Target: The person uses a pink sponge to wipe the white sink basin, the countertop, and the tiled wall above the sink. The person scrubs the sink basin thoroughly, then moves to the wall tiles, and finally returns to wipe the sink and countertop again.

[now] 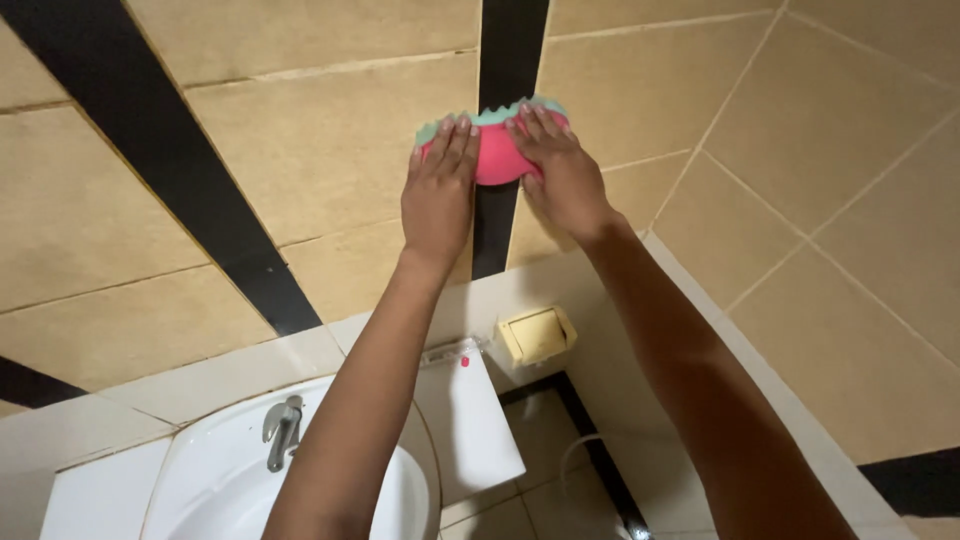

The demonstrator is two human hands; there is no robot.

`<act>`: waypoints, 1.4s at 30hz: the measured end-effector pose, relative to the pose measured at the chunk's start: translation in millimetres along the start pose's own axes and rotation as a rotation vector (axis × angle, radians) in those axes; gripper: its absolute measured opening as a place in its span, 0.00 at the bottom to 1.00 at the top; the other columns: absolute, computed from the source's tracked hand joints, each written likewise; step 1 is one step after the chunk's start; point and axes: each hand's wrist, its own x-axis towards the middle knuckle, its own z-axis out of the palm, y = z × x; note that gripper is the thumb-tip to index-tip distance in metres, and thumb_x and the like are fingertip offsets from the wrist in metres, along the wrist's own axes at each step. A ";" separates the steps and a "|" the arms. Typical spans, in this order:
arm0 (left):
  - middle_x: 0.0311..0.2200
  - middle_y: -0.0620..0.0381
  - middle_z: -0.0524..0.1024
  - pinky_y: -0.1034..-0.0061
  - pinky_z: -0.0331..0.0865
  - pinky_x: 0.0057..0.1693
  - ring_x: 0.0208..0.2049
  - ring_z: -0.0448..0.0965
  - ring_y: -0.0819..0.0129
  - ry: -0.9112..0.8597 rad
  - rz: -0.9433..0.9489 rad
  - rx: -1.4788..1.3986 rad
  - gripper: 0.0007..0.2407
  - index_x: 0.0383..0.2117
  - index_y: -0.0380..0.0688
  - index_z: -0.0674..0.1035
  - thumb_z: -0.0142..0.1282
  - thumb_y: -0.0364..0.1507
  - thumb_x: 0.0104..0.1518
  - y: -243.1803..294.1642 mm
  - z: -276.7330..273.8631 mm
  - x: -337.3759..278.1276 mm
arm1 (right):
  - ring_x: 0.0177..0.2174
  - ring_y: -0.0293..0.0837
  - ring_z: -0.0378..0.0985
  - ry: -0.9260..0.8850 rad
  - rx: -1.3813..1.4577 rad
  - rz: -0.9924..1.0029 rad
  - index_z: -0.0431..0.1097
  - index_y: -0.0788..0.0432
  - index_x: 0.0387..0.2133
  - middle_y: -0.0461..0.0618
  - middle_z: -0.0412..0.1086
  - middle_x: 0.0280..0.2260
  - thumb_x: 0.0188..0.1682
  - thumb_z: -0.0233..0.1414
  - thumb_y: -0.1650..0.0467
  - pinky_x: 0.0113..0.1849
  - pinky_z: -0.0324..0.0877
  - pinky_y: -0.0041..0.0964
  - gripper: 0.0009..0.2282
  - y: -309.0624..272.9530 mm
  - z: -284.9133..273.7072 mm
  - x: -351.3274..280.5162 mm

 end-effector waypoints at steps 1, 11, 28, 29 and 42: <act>0.67 0.55 0.68 0.57 0.59 0.69 0.70 0.63 0.62 -0.005 0.000 -0.005 0.20 0.64 0.44 0.72 0.48 0.26 0.64 -1.1 -2.0 2.1 | 0.67 0.56 0.54 -0.004 0.000 0.005 0.60 0.57 0.66 0.59 0.55 0.68 0.45 0.55 0.75 0.66 0.51 0.52 0.31 -1.1 -0.4 2.4; 0.67 0.56 0.68 0.57 0.60 0.69 0.70 0.63 0.62 -0.011 0.019 0.017 0.20 0.65 0.44 0.71 0.49 0.26 0.64 -2.3 1.1 0.8 | 0.68 0.55 0.51 -0.035 0.022 0.056 0.57 0.54 0.68 0.57 0.52 0.69 0.46 0.55 0.75 0.65 0.51 0.53 0.32 1.4 4.2 -0.5; 0.64 0.57 0.71 0.56 0.61 0.68 0.68 0.66 0.62 0.128 -0.086 0.142 0.21 0.61 0.46 0.74 0.54 0.23 0.58 23.4 11.4 -3.6 | 0.68 0.53 0.54 0.120 0.039 -0.177 0.58 0.54 0.67 0.55 0.55 0.68 0.45 0.56 0.72 0.65 0.54 0.52 0.32 34.3 33.4 -10.6; 0.64 0.56 0.71 0.55 0.61 0.67 0.68 0.66 0.61 0.105 -0.077 0.166 0.22 0.61 0.45 0.74 0.54 0.23 0.57 25.3 17.5 -6.8 | 0.67 0.54 0.54 0.133 0.033 -0.177 0.59 0.55 0.67 0.56 0.55 0.68 0.45 0.56 0.71 0.64 0.54 0.52 0.31 37.3 36.3 -14.0; 0.64 0.52 0.69 0.57 0.58 0.68 0.67 0.64 0.58 0.021 0.010 0.189 0.22 0.64 0.42 0.70 0.49 0.25 0.60 87.3 62.7 16.4 | 0.66 0.57 0.54 0.132 -0.062 -0.183 0.57 0.58 0.66 0.58 0.56 0.66 0.45 0.58 0.70 0.64 0.51 0.53 0.32 127.9 20.5 -38.9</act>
